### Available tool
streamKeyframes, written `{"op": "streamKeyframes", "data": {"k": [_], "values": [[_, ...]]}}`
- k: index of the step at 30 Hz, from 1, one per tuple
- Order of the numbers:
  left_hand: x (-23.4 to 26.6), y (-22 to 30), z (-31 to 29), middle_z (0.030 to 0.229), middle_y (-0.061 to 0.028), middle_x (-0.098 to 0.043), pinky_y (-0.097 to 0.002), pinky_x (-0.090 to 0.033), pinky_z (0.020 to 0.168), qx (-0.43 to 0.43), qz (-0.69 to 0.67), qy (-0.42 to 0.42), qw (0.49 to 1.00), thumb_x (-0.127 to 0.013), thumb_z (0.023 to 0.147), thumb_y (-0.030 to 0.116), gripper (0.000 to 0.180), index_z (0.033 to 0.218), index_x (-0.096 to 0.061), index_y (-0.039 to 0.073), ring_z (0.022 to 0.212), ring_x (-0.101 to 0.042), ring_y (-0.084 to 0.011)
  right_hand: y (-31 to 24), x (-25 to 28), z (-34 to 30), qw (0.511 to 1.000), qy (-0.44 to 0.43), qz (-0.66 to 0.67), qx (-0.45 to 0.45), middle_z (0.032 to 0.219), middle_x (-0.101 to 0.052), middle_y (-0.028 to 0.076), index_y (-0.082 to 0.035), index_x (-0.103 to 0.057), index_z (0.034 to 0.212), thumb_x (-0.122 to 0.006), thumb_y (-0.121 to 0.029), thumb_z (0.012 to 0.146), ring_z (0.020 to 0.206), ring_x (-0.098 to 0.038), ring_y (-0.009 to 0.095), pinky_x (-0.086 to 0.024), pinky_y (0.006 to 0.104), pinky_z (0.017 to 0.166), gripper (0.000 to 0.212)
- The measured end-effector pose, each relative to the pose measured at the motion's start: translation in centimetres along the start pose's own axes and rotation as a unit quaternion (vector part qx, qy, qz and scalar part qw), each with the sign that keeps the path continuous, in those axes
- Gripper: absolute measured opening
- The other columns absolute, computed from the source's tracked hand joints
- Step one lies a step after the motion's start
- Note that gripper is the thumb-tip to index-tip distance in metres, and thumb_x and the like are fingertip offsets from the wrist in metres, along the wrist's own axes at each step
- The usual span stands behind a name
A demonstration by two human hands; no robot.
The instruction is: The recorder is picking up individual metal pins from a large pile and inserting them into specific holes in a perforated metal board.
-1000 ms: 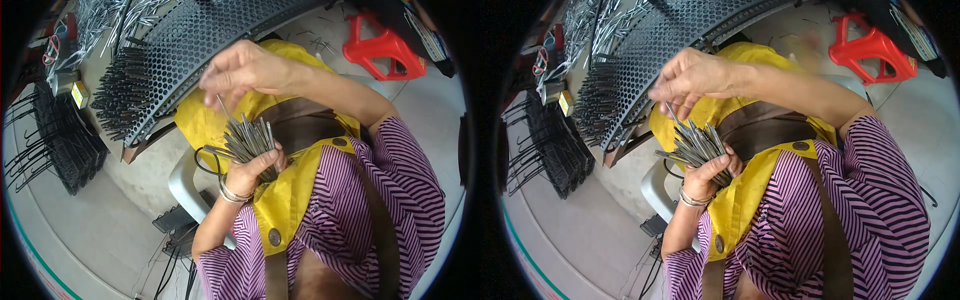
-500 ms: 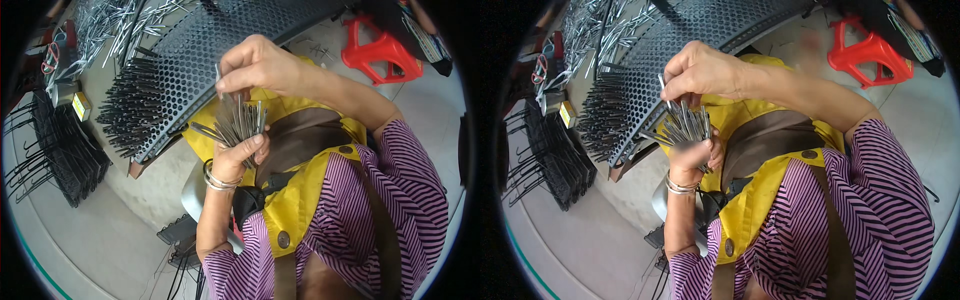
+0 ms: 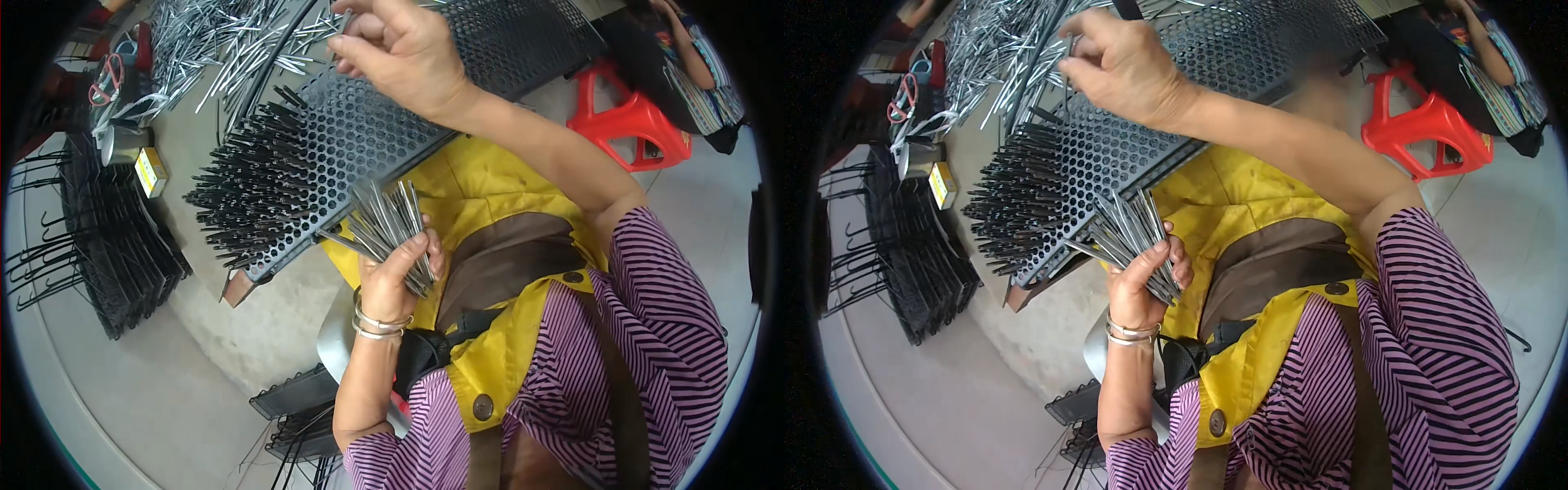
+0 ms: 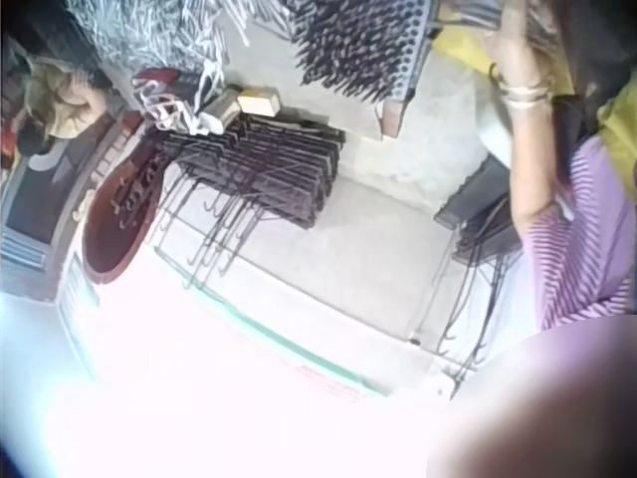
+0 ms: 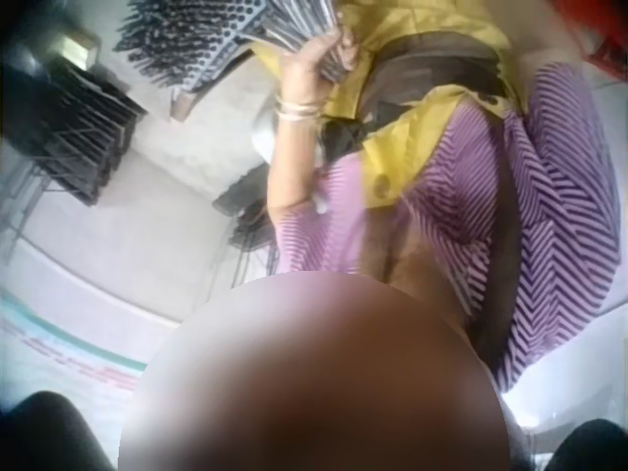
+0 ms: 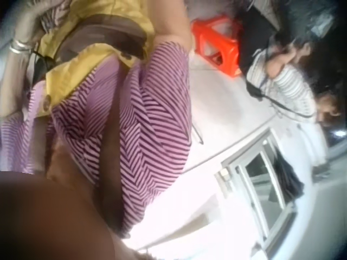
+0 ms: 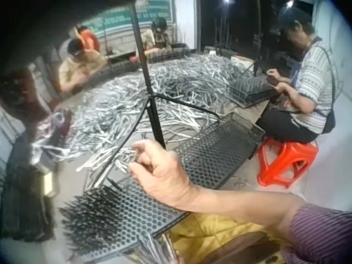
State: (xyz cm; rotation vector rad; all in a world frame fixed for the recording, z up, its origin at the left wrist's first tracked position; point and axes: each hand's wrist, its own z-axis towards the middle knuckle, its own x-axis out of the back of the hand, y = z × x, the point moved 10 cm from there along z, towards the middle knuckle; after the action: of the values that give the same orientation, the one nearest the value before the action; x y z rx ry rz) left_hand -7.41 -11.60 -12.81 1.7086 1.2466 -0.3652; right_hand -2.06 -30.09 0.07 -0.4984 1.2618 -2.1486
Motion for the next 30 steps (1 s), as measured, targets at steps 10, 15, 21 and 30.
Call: {"op": "streamKeyframes", "data": {"k": [10, 15, 21, 30], "values": [[0.0, 0.1, -0.1, 0.075, -0.0099, -0.055, -0.0313, -0.043, 0.047, -0.025, -0.043, 0.028, 0.998, -0.059, 0.074, -0.002, 0.024, 0.097, -0.051, -0.005, 0.055, -0.052, -0.021, -2.7, -5.0, -1.3, 0.932, -0.079, -0.232, 0.268, 0.071, -0.061, 0.01, 0.002, -0.055, 0.096, -0.064, -0.002, 0.071, 0.058, -0.061, 0.019, -0.048, 0.0266, 0.051, 0.027], [-0.2, 0.5, 0.0, 0.071, -0.0096, -0.054, -0.0305, -0.045, 0.049, -0.046, -0.027, 0.028, 0.998, -0.06, 0.074, -0.003, 0.022, 0.093, -0.051, -0.004, 0.058, -0.054, -0.0212, 0.6, -9.9, -2.5, 0.823, -0.297, -0.428, 0.229, 0.06, -0.054, 0.012, -0.001, -0.053, 0.08, -0.056, -0.014, 0.079, 0.058, -0.056, 0.03, -0.046, 0.0383, 0.053, 0.014], [0.7, 0.5, 0.2, 0.083, -0.0084, -0.055, -0.0321, -0.045, 0.052, -0.065, 0.0, 0.023, 0.998, -0.062, 0.074, 0.001, 0.027, 0.099, -0.052, -0.002, 0.064, -0.053, -0.0218, -2.3, -5.9, -4.5, 0.899, -0.266, -0.305, 0.17, 0.063, -0.058, 0.015, 0.006, -0.055, 0.087, -0.062, -0.018, 0.077, 0.055, -0.058, 0.028, -0.046, 0.0331, 0.048, 0.026], [-0.8, 1.1, -0.1, 0.078, -0.0118, -0.057, -0.0314, -0.049, 0.051, -0.072, -0.01, -0.007, 0.997, -0.06, 0.074, -0.003, 0.02, 0.092, -0.052, -0.002, 0.062, -0.058, -0.0225, 1.1, -2.3, -11.5, 0.915, -0.299, 0.02, -0.269, 0.063, -0.06, 0.007, 0.01, -0.056, 0.095, -0.065, -0.003, 0.073, 0.052, -0.054, 0.008, -0.043, 0.021, 0.048, 0.027]]}}
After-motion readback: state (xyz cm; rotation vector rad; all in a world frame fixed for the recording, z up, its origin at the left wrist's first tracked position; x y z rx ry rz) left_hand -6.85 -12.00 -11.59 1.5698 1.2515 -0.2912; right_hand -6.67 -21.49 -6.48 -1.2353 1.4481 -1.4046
